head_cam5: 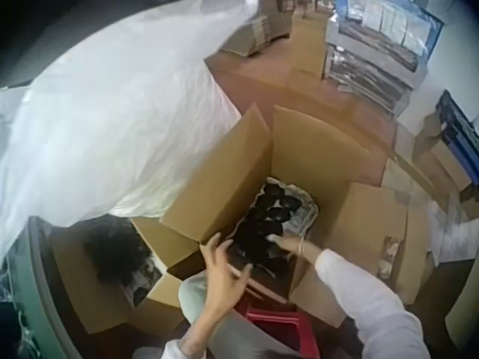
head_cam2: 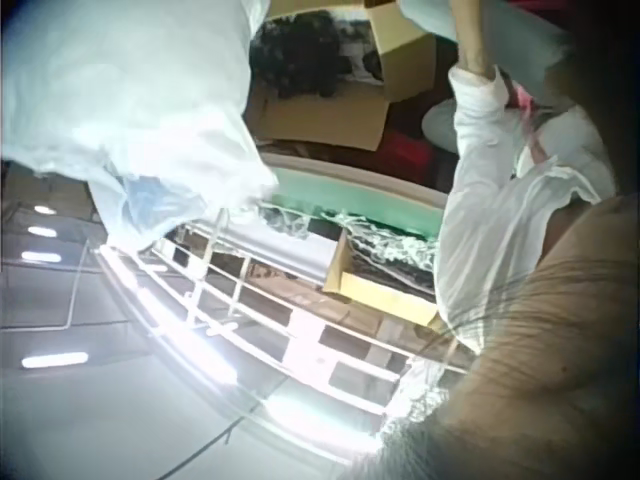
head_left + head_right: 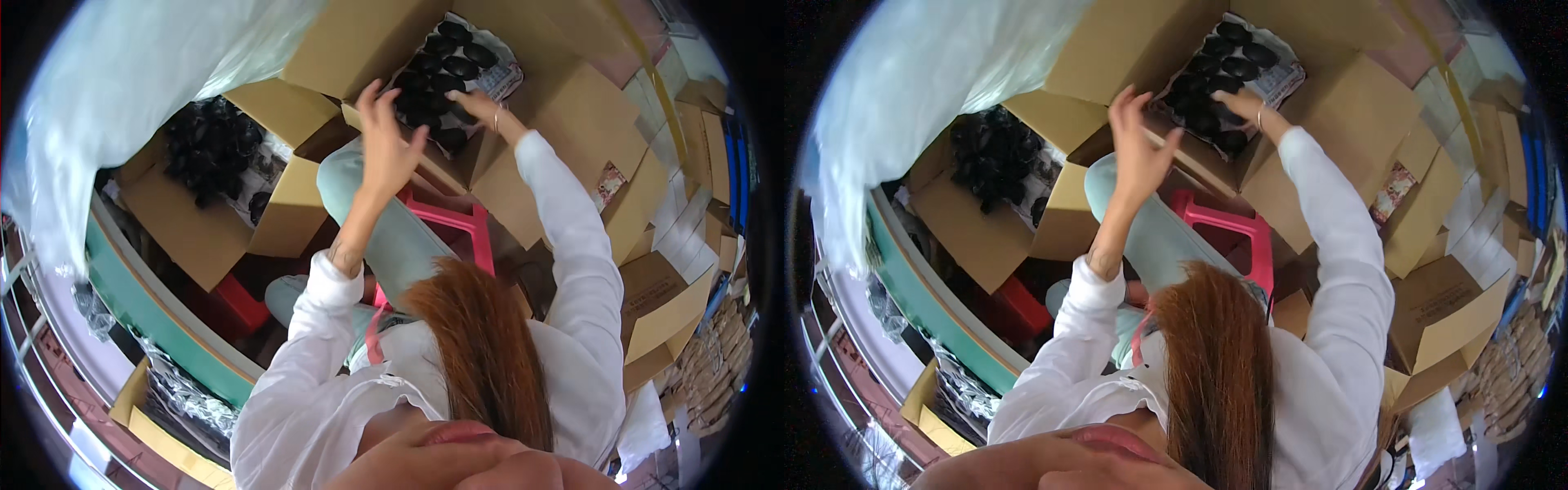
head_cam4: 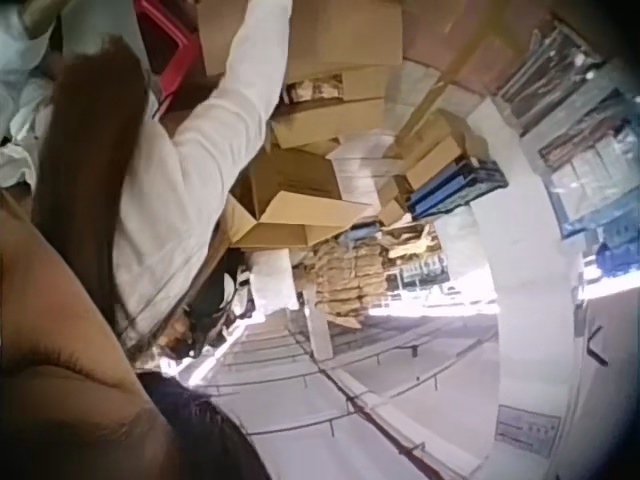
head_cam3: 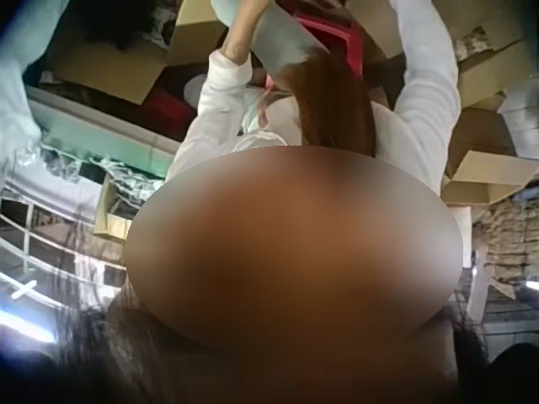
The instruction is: Assembling and inspecting plastic components for computer mice.
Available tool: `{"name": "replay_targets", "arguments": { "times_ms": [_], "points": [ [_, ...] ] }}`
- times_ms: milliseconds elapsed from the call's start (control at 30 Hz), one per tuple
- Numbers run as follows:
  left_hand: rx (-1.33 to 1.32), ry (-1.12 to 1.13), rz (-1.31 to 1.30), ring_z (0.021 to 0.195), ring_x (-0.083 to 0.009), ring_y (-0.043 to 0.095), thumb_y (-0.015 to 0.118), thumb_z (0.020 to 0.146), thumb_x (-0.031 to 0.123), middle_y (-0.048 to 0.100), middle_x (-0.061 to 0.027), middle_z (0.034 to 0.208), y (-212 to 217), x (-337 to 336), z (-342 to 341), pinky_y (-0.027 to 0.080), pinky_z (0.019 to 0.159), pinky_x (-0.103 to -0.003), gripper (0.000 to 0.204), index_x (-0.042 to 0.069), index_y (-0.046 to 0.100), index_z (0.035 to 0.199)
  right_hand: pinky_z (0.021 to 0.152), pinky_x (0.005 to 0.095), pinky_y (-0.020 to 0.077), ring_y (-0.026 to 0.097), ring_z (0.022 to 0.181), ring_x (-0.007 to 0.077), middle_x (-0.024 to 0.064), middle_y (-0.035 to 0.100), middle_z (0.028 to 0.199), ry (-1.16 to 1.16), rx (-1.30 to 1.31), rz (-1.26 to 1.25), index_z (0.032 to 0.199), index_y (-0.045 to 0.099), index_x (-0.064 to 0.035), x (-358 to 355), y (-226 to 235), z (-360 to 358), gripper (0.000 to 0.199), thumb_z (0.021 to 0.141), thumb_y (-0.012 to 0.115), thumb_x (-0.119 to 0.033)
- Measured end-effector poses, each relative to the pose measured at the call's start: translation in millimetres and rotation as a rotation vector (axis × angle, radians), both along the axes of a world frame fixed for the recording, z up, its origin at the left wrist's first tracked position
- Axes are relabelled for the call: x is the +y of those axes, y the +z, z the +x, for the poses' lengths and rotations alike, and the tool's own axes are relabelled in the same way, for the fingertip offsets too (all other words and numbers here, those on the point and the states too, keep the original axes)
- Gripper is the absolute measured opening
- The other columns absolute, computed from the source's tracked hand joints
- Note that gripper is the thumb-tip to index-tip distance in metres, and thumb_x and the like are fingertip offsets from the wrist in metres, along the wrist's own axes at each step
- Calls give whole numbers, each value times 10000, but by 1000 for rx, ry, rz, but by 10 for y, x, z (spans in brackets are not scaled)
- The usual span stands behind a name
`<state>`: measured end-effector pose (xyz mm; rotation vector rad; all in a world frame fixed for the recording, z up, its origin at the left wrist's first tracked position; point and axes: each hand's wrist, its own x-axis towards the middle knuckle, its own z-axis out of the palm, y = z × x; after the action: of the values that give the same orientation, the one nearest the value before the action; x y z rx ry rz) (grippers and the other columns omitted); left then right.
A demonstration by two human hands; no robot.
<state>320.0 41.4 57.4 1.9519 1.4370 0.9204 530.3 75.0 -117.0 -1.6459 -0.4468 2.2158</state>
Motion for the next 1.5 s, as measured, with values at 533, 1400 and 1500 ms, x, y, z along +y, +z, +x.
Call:
{"name": "replay_targets", "arguments": {
  "times_ms": [533, 1400, 1500],
  "points": [
    [144, 271, -302, 1229, -364, 466, 674, 776, 77, 486, -160, 1300, -149, -477, -607, 386, 1015, -430, 307, 0, 577, 1056, 991, 463, 455, 500, 1185, 401, 152, 510, 1323, 798, -1174, 680, 1303, 502, -215, -496, -3432, 282, 598, 744, 704, -144],
    [-253, 942, -134, 1052, -329, 532, 621, 828, 166, 480, -172, 1248, -27, -2371, -1415, 443, 903, -371, 347, -9, 521, 1110, 611, 243, 419, 482, 596, 121, 34, 577, 635, 823, 149, 1375, 666, 596, -18, -631, 2936, -2892, 343, 942, 419, -119],
    [-317, 956, -226, 1102, -329, 516, 610, 852, 235, 462, -196, 1288, -14, -2434, -1634, 429, 933, -371, 422, -12, 503, 1177, 651, 248, 441, 547, 709, 135, 35, 644, 810, 926, 380, 1608, 891, 670, -19, -1525, 3741, -3959, 152, 883, 537, -91]
  ]
}}
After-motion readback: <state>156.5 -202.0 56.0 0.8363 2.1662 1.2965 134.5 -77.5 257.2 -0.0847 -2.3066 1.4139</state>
